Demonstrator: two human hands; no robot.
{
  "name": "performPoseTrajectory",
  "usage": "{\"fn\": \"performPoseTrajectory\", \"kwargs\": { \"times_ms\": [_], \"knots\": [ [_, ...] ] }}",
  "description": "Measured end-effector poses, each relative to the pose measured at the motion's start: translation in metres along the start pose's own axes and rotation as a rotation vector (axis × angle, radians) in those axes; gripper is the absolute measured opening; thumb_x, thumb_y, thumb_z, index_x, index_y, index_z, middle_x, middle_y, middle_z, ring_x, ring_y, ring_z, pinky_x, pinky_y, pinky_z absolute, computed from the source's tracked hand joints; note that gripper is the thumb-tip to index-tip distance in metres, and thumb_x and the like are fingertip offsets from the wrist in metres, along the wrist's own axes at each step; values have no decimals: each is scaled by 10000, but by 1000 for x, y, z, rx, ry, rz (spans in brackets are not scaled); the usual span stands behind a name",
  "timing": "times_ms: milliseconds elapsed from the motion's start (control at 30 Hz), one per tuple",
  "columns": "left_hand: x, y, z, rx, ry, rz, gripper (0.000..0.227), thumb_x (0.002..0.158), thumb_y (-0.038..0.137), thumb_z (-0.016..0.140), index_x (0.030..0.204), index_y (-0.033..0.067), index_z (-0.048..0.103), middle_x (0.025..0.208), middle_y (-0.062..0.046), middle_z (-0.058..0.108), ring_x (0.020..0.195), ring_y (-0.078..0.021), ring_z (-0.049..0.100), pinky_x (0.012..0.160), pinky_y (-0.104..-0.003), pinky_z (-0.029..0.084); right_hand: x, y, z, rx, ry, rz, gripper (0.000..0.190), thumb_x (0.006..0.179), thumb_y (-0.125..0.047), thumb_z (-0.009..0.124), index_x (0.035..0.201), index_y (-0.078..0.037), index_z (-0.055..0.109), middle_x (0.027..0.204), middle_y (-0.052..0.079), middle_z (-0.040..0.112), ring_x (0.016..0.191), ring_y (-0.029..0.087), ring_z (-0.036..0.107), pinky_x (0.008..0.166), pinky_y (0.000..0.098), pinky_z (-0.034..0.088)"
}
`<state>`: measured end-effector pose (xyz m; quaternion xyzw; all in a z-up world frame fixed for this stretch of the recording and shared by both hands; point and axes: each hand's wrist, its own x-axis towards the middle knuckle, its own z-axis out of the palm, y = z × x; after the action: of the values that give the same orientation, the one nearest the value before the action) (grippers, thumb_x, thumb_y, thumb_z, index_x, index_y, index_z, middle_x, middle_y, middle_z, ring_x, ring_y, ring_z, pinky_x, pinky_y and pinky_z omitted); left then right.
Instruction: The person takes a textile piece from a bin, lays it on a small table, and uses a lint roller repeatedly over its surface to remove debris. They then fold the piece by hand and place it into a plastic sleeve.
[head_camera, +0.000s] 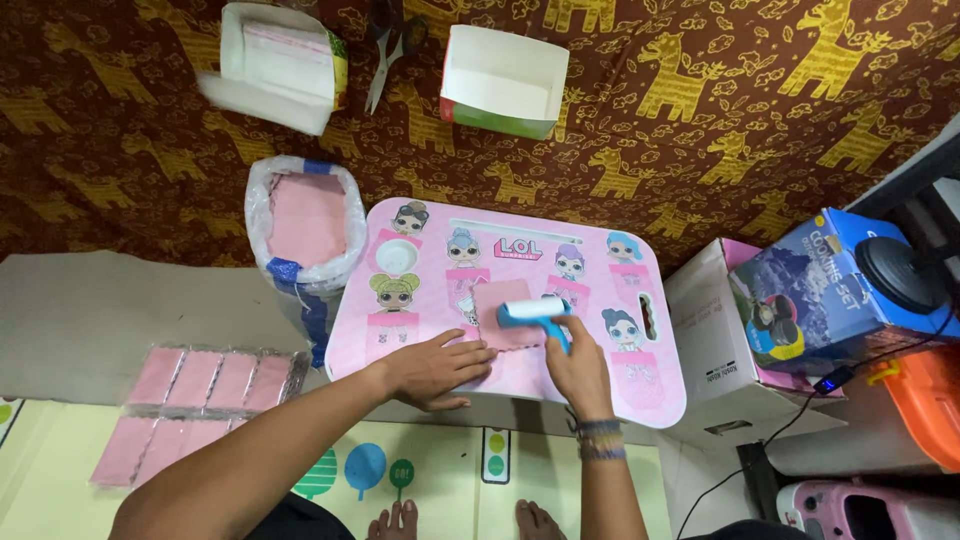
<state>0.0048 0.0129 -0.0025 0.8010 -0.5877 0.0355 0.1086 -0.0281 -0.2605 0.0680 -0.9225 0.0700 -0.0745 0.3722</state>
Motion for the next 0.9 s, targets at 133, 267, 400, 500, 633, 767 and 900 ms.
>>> {"fn": "performPoseTrajectory", "kwargs": {
  "times_ms": [133, 267, 400, 500, 633, 767, 900],
  "knots": [
    [2, 2, -8, -25, -2, 9, 574, 971, 397, 602, 1399, 25, 512, 1563, -184, 420, 1469, -338, 381, 1170, -542, 315, 31, -23, 6, -69, -36, 63, 420, 855, -312, 598, 1244, -165, 661, 796, 259, 703, 811, 443, 707, 719, 527, 525],
    [2, 4, -10, -61, -27, -14, 571, 953, 380, 617, 1394, 30, 516, 1554, -178, 432, 1461, -331, 391, 1145, -531, 352, 49, -27, 11, -102, -61, 1, 427, 868, -303, 566, 1265, -166, 642, 891, 250, 728, 885, 458, 700, 790, 540, 531],
    [2, 2, -4, -36, -14, -16, 560, 956, 383, 623, 1387, 37, 528, 1552, -173, 440, 1465, -325, 382, 1145, -541, 337, 44, -21, 6, -139, -52, -33, 423, 871, -306, 569, 1271, -188, 640, 954, 228, 740, 949, 459, 687, 838, 546, 524],
    [2, 0, -4, -28, -18, -22, 556, 961, 382, 617, 1391, 39, 531, 1558, -172, 439, 1469, -323, 376, 1153, -542, 327, 22, -21, -10, -211, -101, 62, 418, 874, -337, 572, 1273, -236, 644, 947, 216, 750, 954, 446, 695, 839, 538, 533],
    [2, 2, -4, -21, -18, -21, 558, 972, 383, 605, 1402, 36, 528, 1563, -169, 437, 1473, -320, 375, 1164, -538, 318, -11, -16, -28, -221, -80, 60, 416, 870, -347, 582, 1269, -247, 645, 932, 204, 743, 932, 437, 701, 810, 533, 539],
    [3, 3, -4, -18, -43, -34, 567, 977, 385, 587, 1416, 33, 522, 1573, -174, 424, 1475, -322, 363, 1172, -537, 293, -34, -19, -38, -263, -91, 165, 403, 877, -354, 578, 1260, -259, 662, 827, 186, 748, 892, 408, 722, 798, 512, 544],
    [6, 2, -8, -1, -70, -30, 562, 984, 392, 576, 1414, 33, 523, 1571, -172, 425, 1484, -319, 353, 1188, -534, 277, -42, -20, -45, -289, -93, 174, 400, 869, -355, 584, 1248, -253, 666, 796, 170, 746, 867, 402, 721, 773, 514, 539]
  ]
}}
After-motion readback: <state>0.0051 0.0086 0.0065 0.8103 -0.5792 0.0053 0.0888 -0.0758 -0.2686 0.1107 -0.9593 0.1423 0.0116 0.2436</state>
